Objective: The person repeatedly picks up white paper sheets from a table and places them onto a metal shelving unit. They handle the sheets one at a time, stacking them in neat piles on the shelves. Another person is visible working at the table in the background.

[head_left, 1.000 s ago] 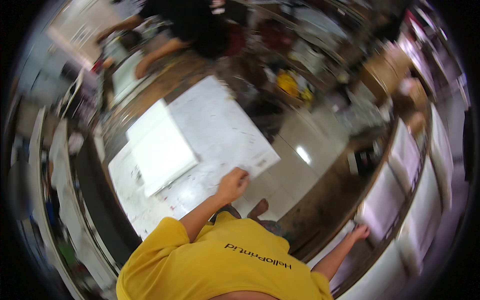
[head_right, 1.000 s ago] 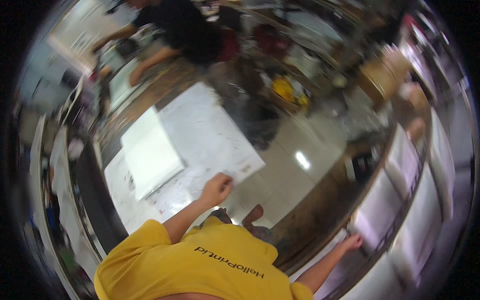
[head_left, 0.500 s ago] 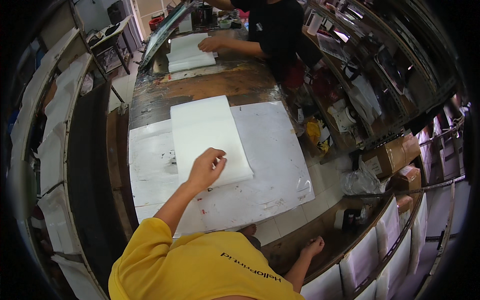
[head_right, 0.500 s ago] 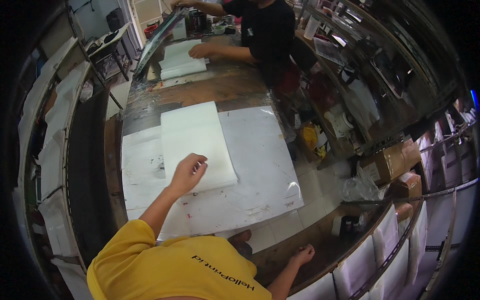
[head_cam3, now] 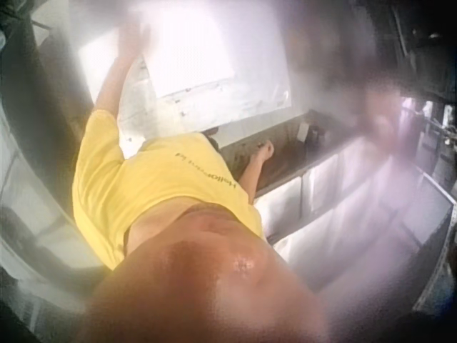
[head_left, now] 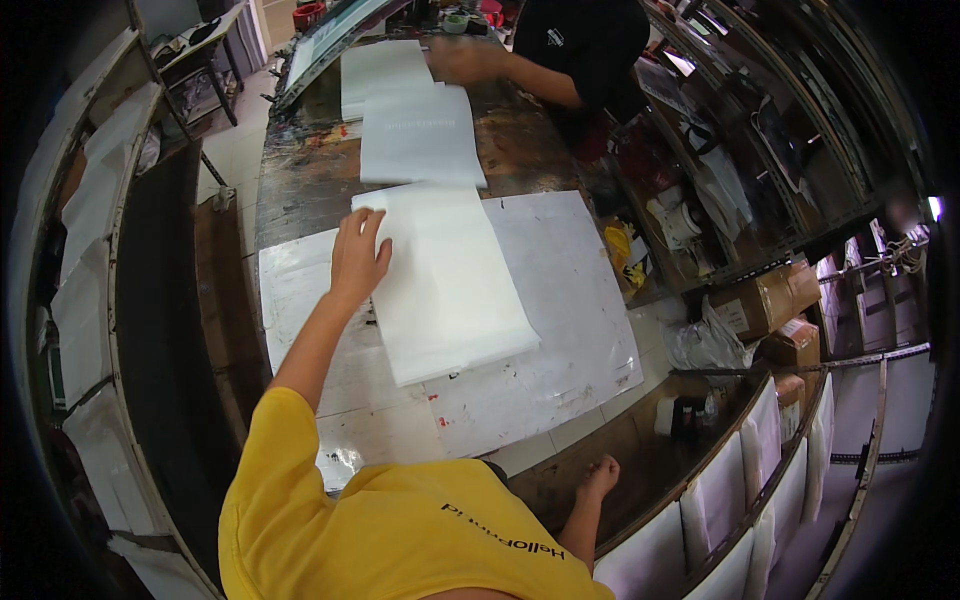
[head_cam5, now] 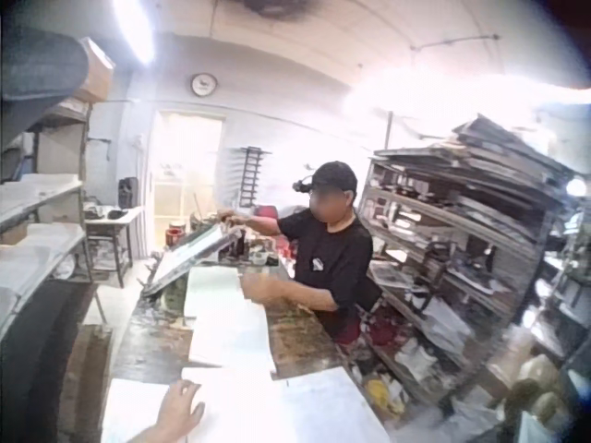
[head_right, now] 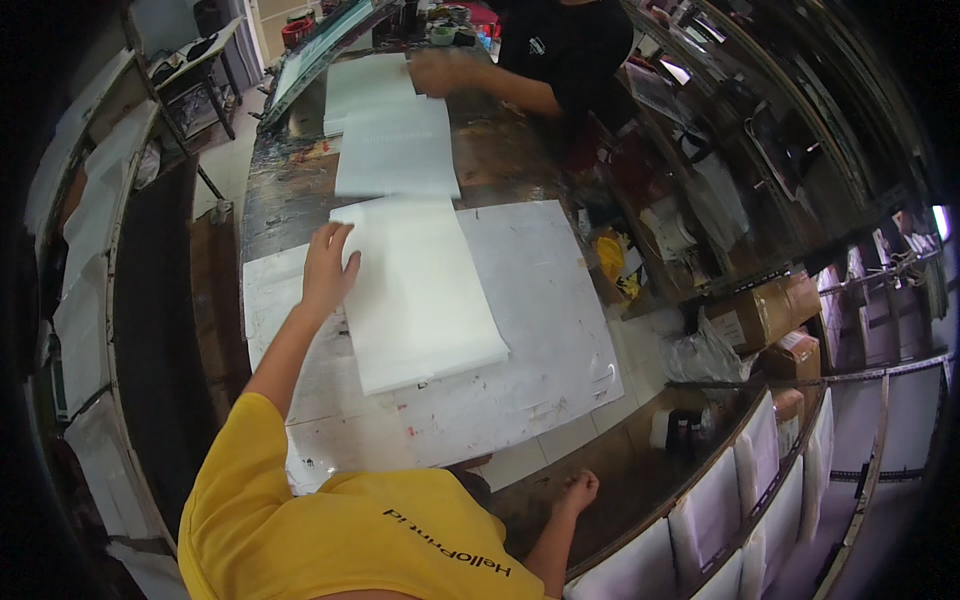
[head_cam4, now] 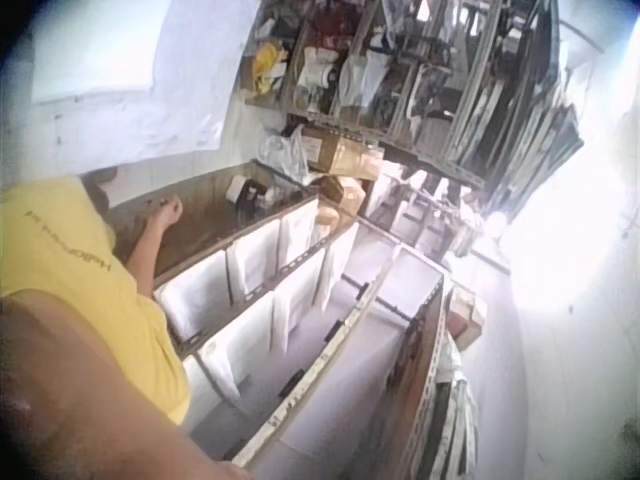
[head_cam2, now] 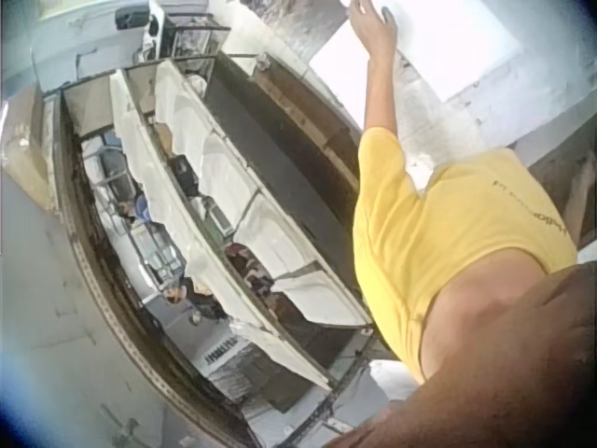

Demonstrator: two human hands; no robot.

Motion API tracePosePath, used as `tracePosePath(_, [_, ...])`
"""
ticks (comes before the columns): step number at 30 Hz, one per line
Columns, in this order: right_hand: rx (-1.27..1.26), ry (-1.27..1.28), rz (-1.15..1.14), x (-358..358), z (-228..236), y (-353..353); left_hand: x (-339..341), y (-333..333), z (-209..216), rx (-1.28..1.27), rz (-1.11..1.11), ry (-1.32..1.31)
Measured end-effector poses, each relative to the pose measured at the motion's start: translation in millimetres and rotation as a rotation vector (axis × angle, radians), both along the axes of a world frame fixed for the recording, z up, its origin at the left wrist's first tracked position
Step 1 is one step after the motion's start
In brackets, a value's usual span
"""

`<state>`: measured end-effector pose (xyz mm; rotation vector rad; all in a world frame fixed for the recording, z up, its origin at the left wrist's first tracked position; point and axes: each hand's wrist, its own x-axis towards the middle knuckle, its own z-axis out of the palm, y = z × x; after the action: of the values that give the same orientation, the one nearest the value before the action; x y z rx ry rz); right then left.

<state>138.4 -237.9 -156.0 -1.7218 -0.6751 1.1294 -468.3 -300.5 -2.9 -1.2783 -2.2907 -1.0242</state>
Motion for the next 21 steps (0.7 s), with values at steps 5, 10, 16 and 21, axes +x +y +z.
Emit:
tracePosePath(5, [-0.032, 0.001, 0.002, 12.8, 0.0, -19.6, -48.1, 30.2, -46.3, -0.297, -0.163, 0.203])
tracePosePath(10, [-0.039, 0.091, -0.078, -5.2, 26.0, -48.8, -52.0, 45.6, -40.5, -0.579, -0.266, 0.131])
tracePosePath(16, [-0.003, 0.166, -0.029, -38.7, 65.1, -47.6, 23.3, 76.2, 4.7, -0.237, -0.558, 0.106])
tracePosePath(21, [0.049, 0.281, 0.282, -105.2, 142.3, -23.3, 171.8, 73.0, 38.4, -0.259, -0.922, 0.107])
